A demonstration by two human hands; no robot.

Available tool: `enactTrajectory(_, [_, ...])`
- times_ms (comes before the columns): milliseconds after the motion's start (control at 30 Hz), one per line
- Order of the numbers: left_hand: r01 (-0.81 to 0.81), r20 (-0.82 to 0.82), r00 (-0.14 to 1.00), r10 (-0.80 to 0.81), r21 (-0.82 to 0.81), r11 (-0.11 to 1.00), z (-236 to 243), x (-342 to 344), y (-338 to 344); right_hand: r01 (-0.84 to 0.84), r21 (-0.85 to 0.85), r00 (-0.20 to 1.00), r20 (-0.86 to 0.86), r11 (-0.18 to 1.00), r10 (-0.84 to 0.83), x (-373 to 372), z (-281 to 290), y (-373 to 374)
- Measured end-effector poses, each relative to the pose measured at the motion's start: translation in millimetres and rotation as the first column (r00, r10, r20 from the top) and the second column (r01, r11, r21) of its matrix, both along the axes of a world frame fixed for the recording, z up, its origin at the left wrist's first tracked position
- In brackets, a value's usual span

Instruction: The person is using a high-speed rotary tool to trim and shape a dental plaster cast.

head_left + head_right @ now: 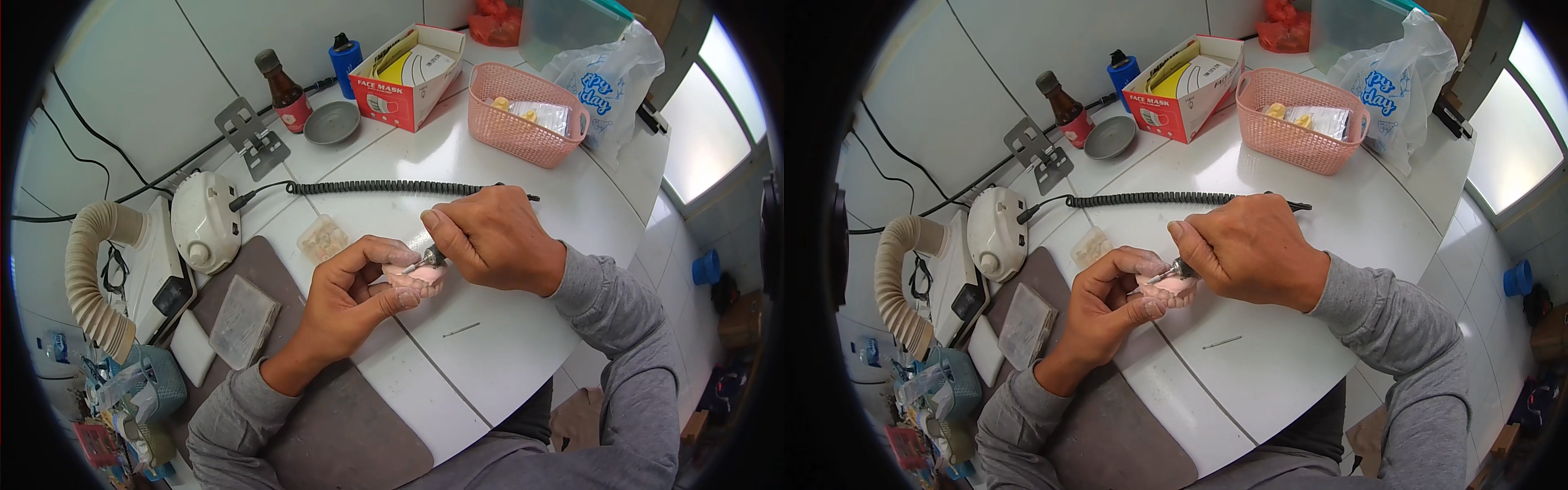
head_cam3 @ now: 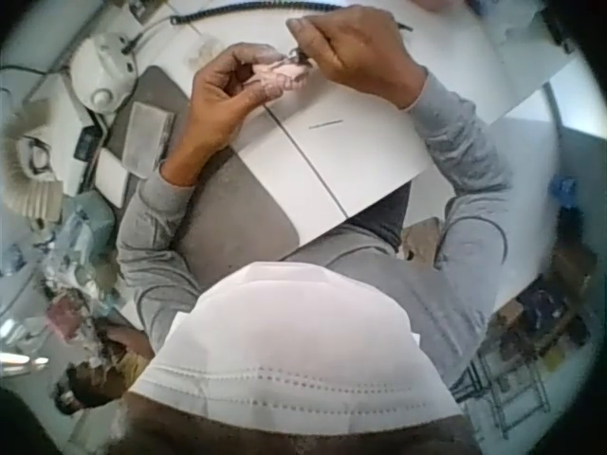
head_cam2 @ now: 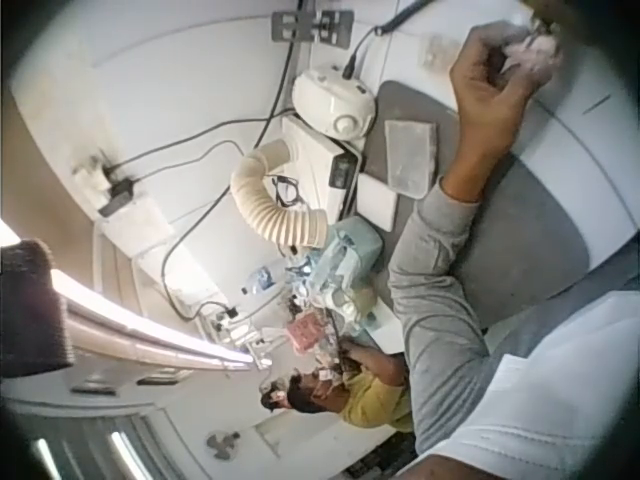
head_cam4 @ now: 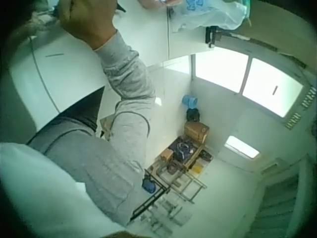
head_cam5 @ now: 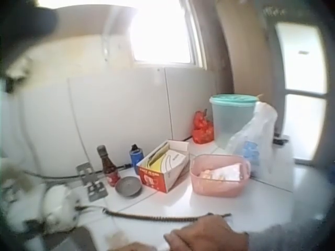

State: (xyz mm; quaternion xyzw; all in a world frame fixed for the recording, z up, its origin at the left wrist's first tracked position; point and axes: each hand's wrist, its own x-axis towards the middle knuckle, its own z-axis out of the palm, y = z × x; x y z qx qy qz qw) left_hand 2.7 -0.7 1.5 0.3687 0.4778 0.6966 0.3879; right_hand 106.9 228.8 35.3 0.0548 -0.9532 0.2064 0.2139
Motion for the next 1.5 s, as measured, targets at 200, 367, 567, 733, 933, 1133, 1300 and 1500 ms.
enactTrajectory(200, [-0.001,-0.03,1.0,0.002,0.009,1.0,-2.4,-2.2,0.2,0.002,-0.009,1.0,0.003,1.0,-0.002,0.9,1.1,0.4])
enactTrajectory(367, [0.001,-0.03,1.0,0.0,0.008,1.0,-1.2,-0.6,0.3,0.0,-0.013,1.0,-0.001,1.0,0.0,0.9,0.5,-0.7])
enactTrajectory(567, [0.0,-0.012,1.0,0.0,-0.004,1.0,0.9,-0.5,0.1,-0.004,-0.009,1.0,0.01,1.0,0.004,0.8,1.4,-0.3])
enactTrajectory(733, [0.0,-0.038,0.999,0.0,-0.016,1.0,1.7,-0.9,-0.1,0.0,-0.004,1.0,0.004,1.0,0.0,0.9,1.6,-0.3])
enactTrajectory(933, [0.003,-0.05,0.999,-0.003,0.007,1.0,-1.8,-2.0,0.5,-0.004,-0.01,1.0,0.018,1.0,0.004,1.5,2.1,-0.5])
enactTrajectory(1133, [0.003,-0.045,0.999,-0.002,0.005,1.0,-1.6,-1.9,0.7,-0.007,-0.019,1.0,0.021,1.0,0.007,1.1,1.5,-0.8])
enactTrajectory(1300, [-0.001,-0.032,0.999,0.001,0.009,1.0,-1.4,-0.9,0.2,-0.005,-0.012,1.0,0.019,1.0,0.005,1.1,1.2,-0.9])
enactTrajectory(1500, [-0.003,-0.026,1.0,0.003,0.009,1.0,-0.5,-0.5,0.7,-0.01,-0.007,1.0,0.018,1.0,0.01,1.3,1.8,-0.5])
